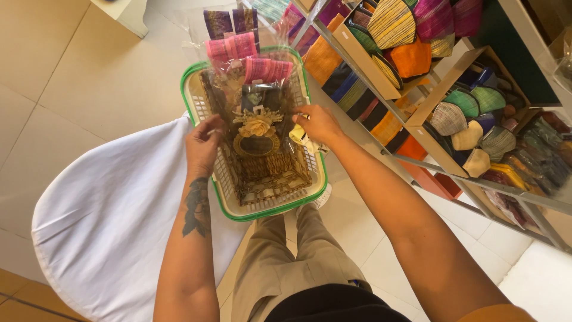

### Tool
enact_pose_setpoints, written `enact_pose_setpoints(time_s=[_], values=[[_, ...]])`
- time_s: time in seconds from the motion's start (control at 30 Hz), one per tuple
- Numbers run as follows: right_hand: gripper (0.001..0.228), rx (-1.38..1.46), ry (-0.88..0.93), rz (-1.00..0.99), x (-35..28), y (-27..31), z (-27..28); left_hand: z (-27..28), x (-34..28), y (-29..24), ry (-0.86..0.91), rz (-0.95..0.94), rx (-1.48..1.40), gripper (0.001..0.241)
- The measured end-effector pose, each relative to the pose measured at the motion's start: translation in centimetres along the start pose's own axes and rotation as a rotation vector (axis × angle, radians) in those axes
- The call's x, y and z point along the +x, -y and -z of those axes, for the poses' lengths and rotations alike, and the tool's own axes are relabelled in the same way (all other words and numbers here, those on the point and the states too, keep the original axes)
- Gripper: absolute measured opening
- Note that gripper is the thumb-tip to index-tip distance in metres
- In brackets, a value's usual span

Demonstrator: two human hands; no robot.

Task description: Cleaning and dusting various gift items and a woven basket on retail shelves.

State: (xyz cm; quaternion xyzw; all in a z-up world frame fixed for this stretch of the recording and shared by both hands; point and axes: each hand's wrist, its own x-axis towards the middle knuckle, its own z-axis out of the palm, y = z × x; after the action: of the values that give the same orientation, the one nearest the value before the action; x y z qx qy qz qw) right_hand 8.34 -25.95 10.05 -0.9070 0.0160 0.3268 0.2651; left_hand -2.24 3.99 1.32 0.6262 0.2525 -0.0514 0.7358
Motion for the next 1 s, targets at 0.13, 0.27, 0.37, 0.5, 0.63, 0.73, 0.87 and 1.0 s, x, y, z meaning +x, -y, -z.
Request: enact_pose_setpoints(time_s=[0.13, 0.27, 0.37, 0.5, 0.63, 0.73, 0.87, 1.0], values=[[0.039, 0.052, -0.03, 0.058, 1.2, -0.7, 0.5, 0.1, 0.8, -3.2, -0.037, -0.048, -0.017, 0.04], [0.045, 0.152, -0.088, 0.02, 1.7, 0.5, 2.2, -1.2, 2.7, -7.8, -0.136, -0.311, 0.249, 0.04], [0.048, 0.165, -0.125, 0.048, 2.6, 0.9, 3.0, -2.9, 4.1, -10.5, -0.144, -0.448, 0.345, 0.04], [0.053, 0.195, -0.151, 0.083, 3.8, 1.5, 3.6, -4.9, 5.1, -13.5, -0.091, -0.584, 0.478, 0.045], [0.047, 0.201, -0.161, 0.064, 4.8, 1.6, 3.5, -4.7, 6.0, -12.8, -0.079, -0.561, 0.499, 0.027], [0.039, 0.214, -0.182, 0.115, 5.4, 1.8, 3.3, -4.1, 5.7, -12.8, -0.094, -0.537, 0.467, 0.016], [0.03, 0.224, -0.178, 0.211, 6.2, 3.4, 2.9, -2.5, 5.8, -12.2, -0.165, -0.424, 0.377, 0.01], [0.028, 0.239, -0.165, 0.262, 6.8, 4.9, 2.2, -1.4, 6.0, -11.8, -0.232, -0.39, 0.356, 0.01]])
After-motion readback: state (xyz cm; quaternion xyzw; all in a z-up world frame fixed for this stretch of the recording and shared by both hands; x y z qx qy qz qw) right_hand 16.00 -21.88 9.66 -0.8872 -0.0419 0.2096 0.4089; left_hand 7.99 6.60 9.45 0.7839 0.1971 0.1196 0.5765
